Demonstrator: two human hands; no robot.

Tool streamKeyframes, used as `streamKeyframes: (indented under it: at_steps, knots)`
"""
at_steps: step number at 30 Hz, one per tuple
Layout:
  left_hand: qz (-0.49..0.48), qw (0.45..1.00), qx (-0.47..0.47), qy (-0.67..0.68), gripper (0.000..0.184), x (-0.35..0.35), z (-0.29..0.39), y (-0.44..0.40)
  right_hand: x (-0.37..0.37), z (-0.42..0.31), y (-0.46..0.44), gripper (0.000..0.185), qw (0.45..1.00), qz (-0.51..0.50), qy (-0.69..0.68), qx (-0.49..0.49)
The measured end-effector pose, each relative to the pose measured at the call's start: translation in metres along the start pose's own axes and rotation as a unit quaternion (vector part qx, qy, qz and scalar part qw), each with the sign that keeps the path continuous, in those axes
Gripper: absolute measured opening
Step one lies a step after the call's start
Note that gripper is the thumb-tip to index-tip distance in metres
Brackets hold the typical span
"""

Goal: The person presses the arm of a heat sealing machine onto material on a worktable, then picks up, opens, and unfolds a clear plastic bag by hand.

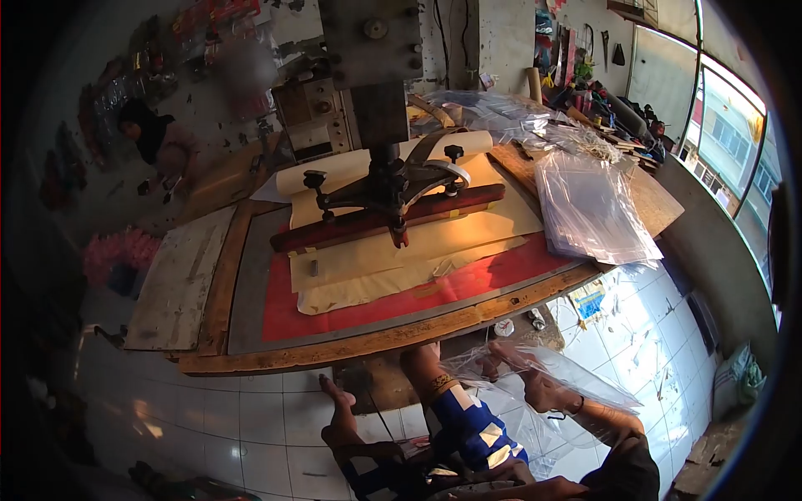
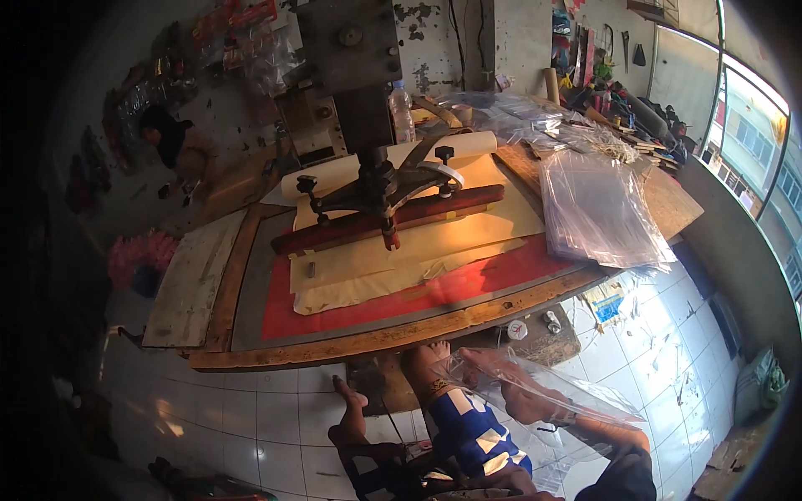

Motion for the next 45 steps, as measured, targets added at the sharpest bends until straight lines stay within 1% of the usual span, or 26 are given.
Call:
streamKeyframes:
  at_steps: [3,6,8,10,12,15,18,19,21,22,24,26,27,29,30,32,34,35,38,39,42,43,44,45]
  knots:
    - [-0.016,1.0,0.004,0.009,0.046,-0.004,-0.001,0.001,0.013,-0.003,0.0,0.088,1.0,0.012,-0.02,0.002]
    - [-0.037,0.999,-0.012,0.013,0.046,-0.021,0.002,-0.002,0.029,-0.012,-0.007,0.09,0.997,0.023,-0.072,0.007]
    - [-0.069,0.997,-0.012,0.035,0.046,-0.041,0.001,-0.003,0.037,-0.018,-0.015,0.092,0.988,0.021,-0.15,-0.007]
    - [-0.111,0.991,-0.008,0.068,0.046,-0.063,-0.001,-0.004,0.039,-0.03,-0.033,0.102,0.96,0.007,-0.277,-0.043]
    - [-0.157,0.983,0.005,0.099,0.045,-0.077,-0.004,-0.002,0.04,-0.036,-0.047,0.101,0.945,0.022,-0.322,-0.046]
    - [-0.232,0.963,0.029,0.134,0.045,-0.073,-0.003,0.005,0.045,-0.039,-0.053,0.101,0.936,0.021,-0.349,-0.045]
    - [-0.288,0.944,0.036,0.154,0.045,-0.041,0.009,-0.001,0.043,-0.028,-0.057,0.1,0.923,0.006,-0.383,-0.037]
    - [-0.292,0.944,0.025,0.149,0.044,-0.026,0.018,-0.012,0.041,-0.023,-0.058,0.1,0.917,0.0,-0.398,-0.034]
    - [-0.207,0.976,-0.046,0.058,0.044,0.012,0.033,-0.052,0.033,-0.023,-0.059,0.1,0.919,-0.028,-0.392,-0.031]
    - [-0.141,0.987,-0.073,-0.022,0.044,0.029,0.036,-0.081,0.027,-0.024,-0.06,0.1,0.92,-0.044,-0.388,-0.029]
    - [-0.06,0.982,-0.06,-0.166,0.048,0.043,0.028,-0.133,0.016,-0.024,-0.062,0.103,0.912,-0.052,-0.406,-0.025]
    - [-0.113,0.987,0.023,-0.113,0.052,0.031,-0.008,-0.144,0.007,-0.027,-0.062,0.104,0.905,-0.054,-0.421,-0.028]
    - [-0.143,0.984,0.073,-0.077,0.054,0.026,-0.026,-0.145,0.004,-0.023,-0.064,0.1,0.909,-0.057,-0.412,-0.007]
    - [-0.218,0.956,0.192,0.05,0.059,0.015,-0.047,-0.14,0.003,-0.023,-0.063,0.095,0.922,-0.022,-0.386,-0.015]
    - [-0.216,0.953,0.204,0.065,0.057,0.015,-0.05,-0.141,0.002,-0.026,-0.062,0.093,0.927,-0.003,-0.374,-0.02]
    - [-0.211,0.945,0.23,0.099,0.052,0.013,-0.054,-0.138,-0.003,-0.025,-0.06,0.084,0.905,0.013,-0.424,-0.026]
    - [-0.22,0.939,0.248,0.089,0.05,0.014,-0.052,-0.142,-0.009,-0.024,-0.062,0.074,0.882,0.021,-0.469,-0.039]
    - [-0.222,0.938,0.254,0.083,0.049,0.016,-0.051,-0.146,-0.007,-0.035,-0.066,0.072,0.872,-0.008,-0.489,0.008]
    - [-0.189,0.937,0.268,0.122,0.05,0.029,-0.058,-0.155,0.0,-0.05,-0.077,0.073,0.878,-0.014,-0.478,-0.024]
    - [-0.198,0.929,0.294,0.104,0.055,0.039,-0.064,-0.159,0.001,-0.054,-0.086,0.075,0.873,0.02,-0.487,-0.014]
    - [-0.332,0.902,0.267,0.066,0.062,0.047,-0.063,-0.185,0.017,-0.049,-0.095,0.075,0.888,0.043,-0.457,0.037]
    - [-0.384,0.896,0.221,-0.025,0.058,0.055,-0.07,-0.187,0.023,-0.039,-0.098,0.075,0.853,0.08,-0.508,0.094]
    - [-0.394,0.886,0.245,-0.013,0.053,0.058,-0.077,-0.182,0.032,-0.031,-0.097,0.074,0.815,0.099,-0.562,0.102]
    - [-0.403,0.876,0.266,0.0,0.047,0.059,-0.083,-0.176,0.037,-0.016,-0.095,0.072,0.78,0.106,-0.602,0.137]
Point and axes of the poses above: each hand's wrist, its own y-axis away from the middle knuckle, its own x-axis out of the back of the hand, z = x × y, the point moved 6 cm from there along -y, towards the middle knuckle, and after that the axes turned 15 degrees about -x, right-handed, at the moved point
